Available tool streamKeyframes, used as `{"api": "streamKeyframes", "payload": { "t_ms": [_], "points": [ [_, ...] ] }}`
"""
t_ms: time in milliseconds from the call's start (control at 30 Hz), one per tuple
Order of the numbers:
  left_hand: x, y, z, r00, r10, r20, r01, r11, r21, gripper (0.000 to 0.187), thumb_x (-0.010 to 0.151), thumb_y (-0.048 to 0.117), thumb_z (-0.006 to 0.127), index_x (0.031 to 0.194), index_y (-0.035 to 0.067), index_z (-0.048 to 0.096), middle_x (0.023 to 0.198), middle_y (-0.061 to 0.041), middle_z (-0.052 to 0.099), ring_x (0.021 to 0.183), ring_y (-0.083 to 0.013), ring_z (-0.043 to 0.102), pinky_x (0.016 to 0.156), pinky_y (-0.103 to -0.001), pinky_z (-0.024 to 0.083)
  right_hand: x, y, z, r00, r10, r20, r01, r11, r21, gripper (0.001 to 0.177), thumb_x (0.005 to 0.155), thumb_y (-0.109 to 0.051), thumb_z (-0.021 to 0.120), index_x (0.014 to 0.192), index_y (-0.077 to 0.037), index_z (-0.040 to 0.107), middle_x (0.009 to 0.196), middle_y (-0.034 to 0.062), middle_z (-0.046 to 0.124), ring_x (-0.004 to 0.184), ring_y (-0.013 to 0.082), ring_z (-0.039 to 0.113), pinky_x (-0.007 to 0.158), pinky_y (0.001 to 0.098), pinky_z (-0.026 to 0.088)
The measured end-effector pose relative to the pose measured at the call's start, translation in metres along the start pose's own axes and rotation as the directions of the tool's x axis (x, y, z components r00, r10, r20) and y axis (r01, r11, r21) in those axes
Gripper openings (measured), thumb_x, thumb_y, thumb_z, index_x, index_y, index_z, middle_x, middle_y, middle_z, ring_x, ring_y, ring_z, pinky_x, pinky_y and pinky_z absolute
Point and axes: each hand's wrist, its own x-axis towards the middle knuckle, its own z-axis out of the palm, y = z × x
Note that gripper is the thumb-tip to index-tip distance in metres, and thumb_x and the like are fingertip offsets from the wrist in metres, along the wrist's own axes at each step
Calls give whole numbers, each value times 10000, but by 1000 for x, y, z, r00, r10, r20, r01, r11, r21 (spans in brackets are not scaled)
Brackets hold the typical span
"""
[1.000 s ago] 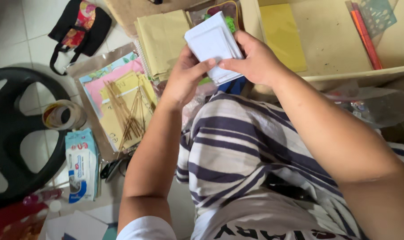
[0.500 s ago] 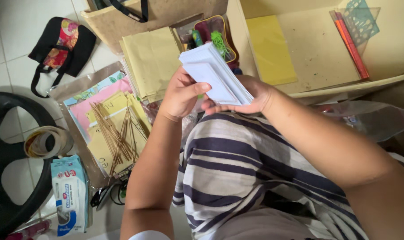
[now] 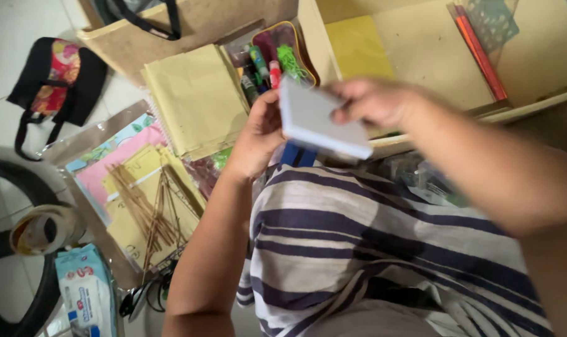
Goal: The person sorts various stationery items from a cluttered floor into a beige plastic storage bin. They handle notebooks, pens, rulers, and small bags, placing them into the bin one by one.
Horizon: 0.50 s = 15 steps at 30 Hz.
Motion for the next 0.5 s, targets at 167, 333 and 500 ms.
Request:
{"api": "streamKeyframes", "payload": {
  "t_ms": [167,333,500],
  "points": [
    [17,-17,11,996,-71,-52,84,937,340,319,993,69,695,1306,67,634,1247,-39,668,1189,-170,616,1067,-333,478,-50,-28,-104,958,26,-287,-164,869,-468,612,822,-172,754,1377,-11,555,1245,102,679,1170,227,635,1006,361,500],
    [68,-44,48,953,272,136,-280,613,739,228,953,7,696,1173,67,671,1192,-103,687,1174,-259,653,1062,-362,504,-63,22,-167,887,297,-354,-453,410,-792,676,759,-362,827,1364,-169,596,1277,55,683,1188,248,628,993,381,486],
    [142,-78,87,946,87,312,-322,366,873,286,856,47,656,1134,94,705,1126,-138,713,1112,-362,660,997,-446,510,-27,102,-171,781,559,-277,-502,299,-811,717,710,-410,840,1364,-237,603,1273,55,714,1167,254,667,987,387,519]
  ]
}}
